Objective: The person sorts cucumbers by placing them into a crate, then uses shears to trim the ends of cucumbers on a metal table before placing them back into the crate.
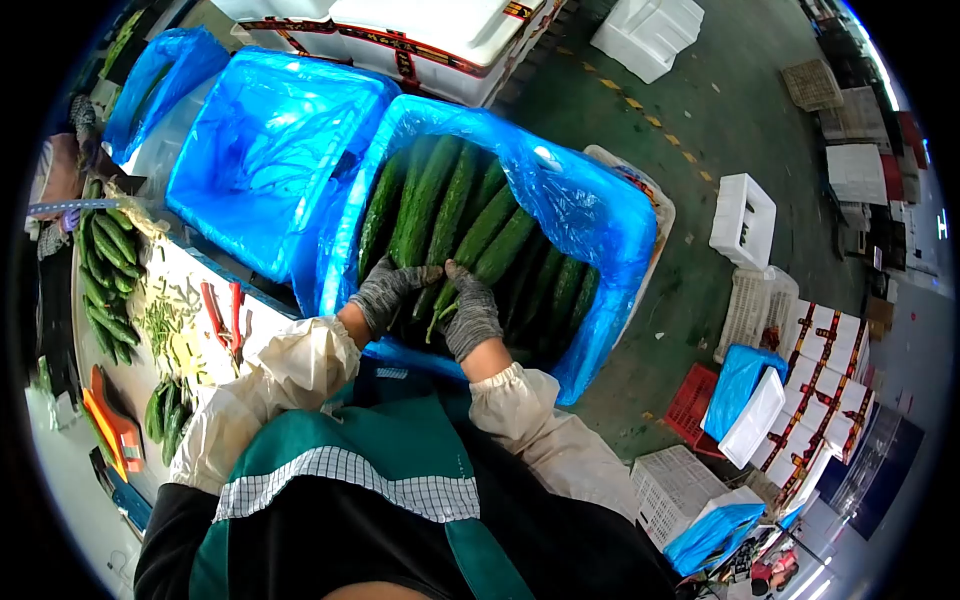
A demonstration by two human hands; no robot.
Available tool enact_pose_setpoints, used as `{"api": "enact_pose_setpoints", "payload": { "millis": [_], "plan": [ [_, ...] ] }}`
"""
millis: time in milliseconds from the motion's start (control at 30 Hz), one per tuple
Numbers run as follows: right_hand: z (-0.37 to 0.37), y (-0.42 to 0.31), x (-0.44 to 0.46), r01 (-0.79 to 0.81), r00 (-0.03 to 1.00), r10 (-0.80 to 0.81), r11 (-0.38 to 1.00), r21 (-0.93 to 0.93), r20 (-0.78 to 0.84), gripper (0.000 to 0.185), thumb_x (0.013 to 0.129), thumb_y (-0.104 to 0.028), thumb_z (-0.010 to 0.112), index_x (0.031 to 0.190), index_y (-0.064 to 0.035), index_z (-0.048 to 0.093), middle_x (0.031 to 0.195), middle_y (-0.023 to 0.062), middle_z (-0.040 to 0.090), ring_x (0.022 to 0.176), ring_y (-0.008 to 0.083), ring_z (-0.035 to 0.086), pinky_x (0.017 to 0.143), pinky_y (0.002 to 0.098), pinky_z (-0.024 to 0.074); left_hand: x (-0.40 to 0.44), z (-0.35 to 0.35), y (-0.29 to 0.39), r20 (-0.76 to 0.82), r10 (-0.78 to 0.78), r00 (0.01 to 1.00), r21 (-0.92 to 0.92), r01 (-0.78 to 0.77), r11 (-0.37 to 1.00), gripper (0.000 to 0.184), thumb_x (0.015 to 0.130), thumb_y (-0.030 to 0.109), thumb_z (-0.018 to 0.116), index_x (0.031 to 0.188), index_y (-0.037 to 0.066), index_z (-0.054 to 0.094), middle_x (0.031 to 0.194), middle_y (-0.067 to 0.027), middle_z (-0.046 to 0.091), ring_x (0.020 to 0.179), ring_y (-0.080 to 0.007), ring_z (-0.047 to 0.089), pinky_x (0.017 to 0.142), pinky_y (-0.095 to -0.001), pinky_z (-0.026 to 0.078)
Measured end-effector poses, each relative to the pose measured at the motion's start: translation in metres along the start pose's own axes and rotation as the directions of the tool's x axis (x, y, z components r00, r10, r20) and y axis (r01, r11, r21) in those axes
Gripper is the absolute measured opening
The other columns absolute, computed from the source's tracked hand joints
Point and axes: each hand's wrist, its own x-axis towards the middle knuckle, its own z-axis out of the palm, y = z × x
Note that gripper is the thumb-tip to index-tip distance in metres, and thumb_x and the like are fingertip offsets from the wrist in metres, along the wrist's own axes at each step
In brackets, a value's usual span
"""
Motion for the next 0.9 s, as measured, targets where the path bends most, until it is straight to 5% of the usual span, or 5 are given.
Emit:
{"api": "enact_pose_setpoints", "payload": {
  "millis": [267,667,767,800,900],
  "plan": [
    [-0.008,-0.004,-0.019,0.042,0.999,-0.043,0.992,-0.122,-0.001,0.041,0.072,-0.031,0.067,0.106,-0.0130,0.051,0.094,0.0075,0.055,0.085,0.0239,0.052,0.073,0.0418,0.0448,-0.038,0.020,0.035,0.027,-0.223,0.974,0.157,0.216,0.964,0.044,0.064,0.008,0.072,0.101,-0.001,0.052,0.089,-0.0126,0.059,0.073,-0.0197,0.058,0.060,-0.0320,0.049],
    [-0.009,0.013,-0.044,-0.027,0.984,0.004,0.992,0.127,0.175,0.039,0.087,-0.030,0.041,0.114,-0.0015,0.046,0.115,0.0159,0.049,0.106,0.0304,0.048,0.093,0.0424,0.0365,-0.085,0.036,0.054,-0.086,0.123,0.989,0.726,-0.022,0.688,0.066,0.060,0.031,0.072,0.105,-0.006,0.043,0.100,-0.0262,0.053,0.095,-0.0353,0.054,0.082,-0.0373,0.044],
    [-0.024,0.025,-0.052,0.249,0.903,-0.235,0.969,0.008,0.361,0.035,0.087,-0.024,0.040,0.115,-0.0033,0.044,0.113,0.0141,0.051,0.103,0.0277,0.048,0.094,0.0393,0.0341,-0.086,0.032,0.042,-0.003,0.224,0.975,0.743,-0.148,0.652,0.062,0.062,0.032,0.069,0.104,-0.006,0.045,0.099,-0.0268,0.052,0.096,-0.0370,0.052,0.083,-0.0395,0.044],
    [-0.053,0.026,-0.050,0.726,0.678,-0.539,0.381,-0.573,0.500,0.033,0.084,-0.016,0.044,0.114,-0.0014,0.045,0.107,0.0148,0.053,0.098,0.0273,0.050,0.086,0.0375,0.0381,-0.082,0.030,0.034,0.058,0.291,0.955,0.692,-0.248,0.678,0.059,0.062,0.030,0.068,0.103,-0.006,0.047,0.098,-0.0270,0.053,0.095,-0.0372,0.053,0.082,-0.0393,0.044],
    [-0.076,0.021,-0.042,0.445,0.492,-0.262,-0.744,-0.498,0.830,0.038,0.086,-0.023,0.039,0.120,-0.0055,0.040,0.120,0.0121,0.044,0.111,0.0249,0.040,0.095,0.0350,0.0288,-0.106,0.035,0.047,0.130,0.311,0.942,0.805,-0.283,0.522,0.062,0.060,0.030,0.069,0.104,-0.006,0.046,0.098,-0.0259,0.053,0.092,-0.0366,0.054,0.079,-0.0391,0.045]
  ]
}}
